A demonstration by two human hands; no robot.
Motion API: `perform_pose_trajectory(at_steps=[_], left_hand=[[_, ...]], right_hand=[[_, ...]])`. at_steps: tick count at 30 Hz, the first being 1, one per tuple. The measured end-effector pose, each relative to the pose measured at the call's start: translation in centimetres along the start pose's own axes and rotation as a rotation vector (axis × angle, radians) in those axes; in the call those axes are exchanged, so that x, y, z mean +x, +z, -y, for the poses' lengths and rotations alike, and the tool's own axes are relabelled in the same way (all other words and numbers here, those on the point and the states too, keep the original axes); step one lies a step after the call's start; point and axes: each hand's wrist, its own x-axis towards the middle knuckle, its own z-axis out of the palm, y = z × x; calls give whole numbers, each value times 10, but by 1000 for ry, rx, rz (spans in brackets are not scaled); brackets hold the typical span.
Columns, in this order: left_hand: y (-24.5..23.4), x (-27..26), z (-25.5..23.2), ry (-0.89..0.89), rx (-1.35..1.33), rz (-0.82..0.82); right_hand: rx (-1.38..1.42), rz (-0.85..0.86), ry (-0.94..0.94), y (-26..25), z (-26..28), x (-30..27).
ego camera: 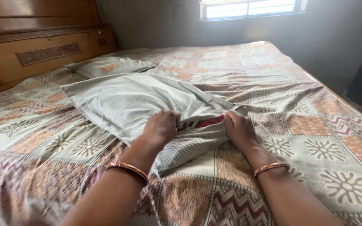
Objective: The person inserts a pillow into a pillowcase on a bed. They align the pillowcase opening, push the pillow inside, and smooth the case to fit the pillow.
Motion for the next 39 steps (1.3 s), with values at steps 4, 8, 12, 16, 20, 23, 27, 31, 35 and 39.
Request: perform_pose_trajectory(at_steps=[4,8,12,16,20,23,27,31,35,39], left_hand=[[-41,-9,7,-107,108,141],[-91,-17,29,-125,76,195],[-106,-27,30,-89,-124,336],[-89,-31,11,291,-327,-143],[-57,-30,-8,284,-283,-352],[-27,-32,-9,398,-276,-419],[3,-24,-13,367,-272,-431],[-3,-32,-23,519,-302,-319],[-13,-39,-55,592,-108,96],[-9,-43,-77,431,-195,32]], right_hand=[[6,2,30,-13,24,-5],[80,74,110,-46,76,-18],[130,178,270,-77,137,-18],[-66,430,147,-83,175,-16],[-349,689,391,-80,148,-10],[-652,540,237,-72,93,-15],[-674,727,396,-55,51,-22],[-448,530,719,-38,50,-17],[-393,307,532,-41,32,-23],[-273,85,452,-46,31,-31]])
